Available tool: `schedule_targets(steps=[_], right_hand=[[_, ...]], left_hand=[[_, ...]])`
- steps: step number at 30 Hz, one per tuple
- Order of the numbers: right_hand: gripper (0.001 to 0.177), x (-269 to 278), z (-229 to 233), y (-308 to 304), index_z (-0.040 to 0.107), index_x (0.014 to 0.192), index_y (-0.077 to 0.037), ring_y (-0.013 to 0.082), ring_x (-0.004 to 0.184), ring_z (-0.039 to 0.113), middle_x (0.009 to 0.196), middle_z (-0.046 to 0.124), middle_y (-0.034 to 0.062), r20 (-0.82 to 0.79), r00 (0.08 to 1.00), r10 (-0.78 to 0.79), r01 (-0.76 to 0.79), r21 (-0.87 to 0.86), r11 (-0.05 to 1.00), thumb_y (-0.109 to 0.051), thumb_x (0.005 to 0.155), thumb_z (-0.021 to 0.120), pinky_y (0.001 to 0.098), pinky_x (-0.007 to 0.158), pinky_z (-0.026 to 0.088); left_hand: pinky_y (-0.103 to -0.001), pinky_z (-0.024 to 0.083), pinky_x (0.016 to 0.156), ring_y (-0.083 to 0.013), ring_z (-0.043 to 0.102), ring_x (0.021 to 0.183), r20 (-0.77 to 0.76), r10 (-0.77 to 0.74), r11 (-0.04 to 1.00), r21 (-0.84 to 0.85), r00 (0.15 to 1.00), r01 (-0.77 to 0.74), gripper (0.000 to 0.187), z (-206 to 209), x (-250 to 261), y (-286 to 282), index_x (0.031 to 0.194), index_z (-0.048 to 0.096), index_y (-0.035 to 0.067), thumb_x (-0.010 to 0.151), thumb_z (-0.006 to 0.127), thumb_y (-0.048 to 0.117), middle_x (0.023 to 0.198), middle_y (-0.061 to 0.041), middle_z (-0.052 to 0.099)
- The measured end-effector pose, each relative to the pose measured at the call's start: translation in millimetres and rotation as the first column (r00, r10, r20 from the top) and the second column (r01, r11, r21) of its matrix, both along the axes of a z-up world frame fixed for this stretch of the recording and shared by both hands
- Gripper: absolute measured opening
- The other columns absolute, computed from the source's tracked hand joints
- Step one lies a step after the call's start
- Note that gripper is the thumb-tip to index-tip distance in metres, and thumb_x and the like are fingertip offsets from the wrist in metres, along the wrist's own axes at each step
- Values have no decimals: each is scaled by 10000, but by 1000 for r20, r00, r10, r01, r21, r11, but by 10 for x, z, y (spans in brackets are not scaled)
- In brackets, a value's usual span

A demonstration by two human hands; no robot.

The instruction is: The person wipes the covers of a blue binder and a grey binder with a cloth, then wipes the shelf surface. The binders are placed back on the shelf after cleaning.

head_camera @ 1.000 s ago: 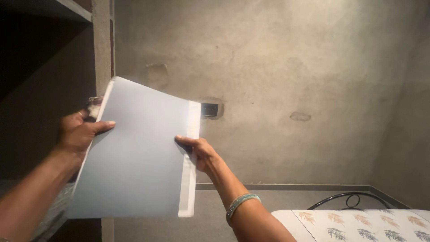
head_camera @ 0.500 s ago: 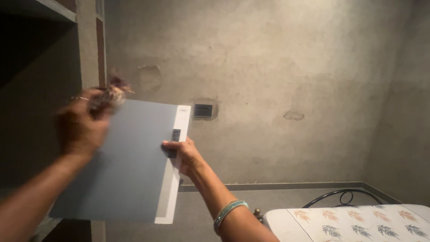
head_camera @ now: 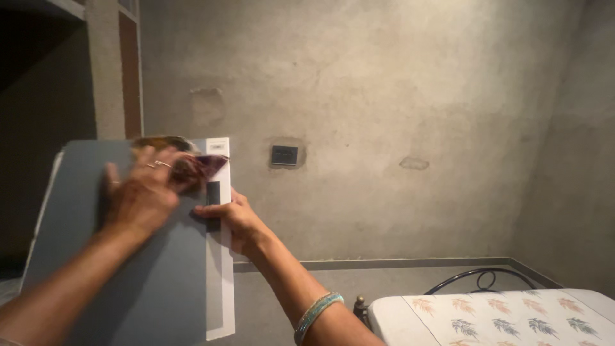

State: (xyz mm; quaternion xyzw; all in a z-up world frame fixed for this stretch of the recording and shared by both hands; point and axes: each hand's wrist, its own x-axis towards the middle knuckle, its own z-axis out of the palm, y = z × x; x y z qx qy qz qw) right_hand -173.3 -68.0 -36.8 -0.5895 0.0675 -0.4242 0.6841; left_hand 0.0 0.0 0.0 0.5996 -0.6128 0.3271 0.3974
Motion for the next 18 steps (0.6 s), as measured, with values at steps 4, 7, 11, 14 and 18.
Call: schedule_targets(steps=[4,7,11,14,18], right_hand=[[380,-182,31,94,587,1215,-43,205,824,707,958,692,82,-10,999,-32,32,15,999,68,866,685,370,747,622],[353,-252,92,66,573,1186,-31,212,793,702,928,677,106,-45,994,-103,106,74,992,31,863,698,394,702,619],[350,-285,143,55,540,1183,-32,210,802,694,938,671,111,-62,978,-198,202,66,977,16,869,686,397,686,613],[319,-266,153,27,530,1201,-28,205,815,688,950,668,110,-60,978,-197,202,79,976,-10,912,664,387,695,607],[285,-157,139,-107,578,1219,16,195,840,694,1007,677,112,72,994,-81,81,9,997,23,939,632,353,723,595]], left_hand=[[-550,497,975,-279,649,1185,-147,178,984,-3,973,-180,415,197,175,151,1306,721,191,891,729,166,1341,-75,692],[-410,594,813,-275,727,962,-225,210,977,12,952,-213,347,352,223,233,1238,748,127,915,796,243,1144,-136,755],[-420,569,769,-275,727,906,-319,237,944,-147,918,-294,198,438,277,183,1078,709,46,1056,756,237,1022,-158,764],[-446,552,811,-286,683,943,-16,162,855,-497,987,-148,204,377,92,2,1011,703,31,915,775,196,1036,-177,710],[-469,510,980,-325,660,1046,-40,-147,989,-27,988,146,341,149,-344,-103,989,739,68,874,757,388,1100,-157,709]])
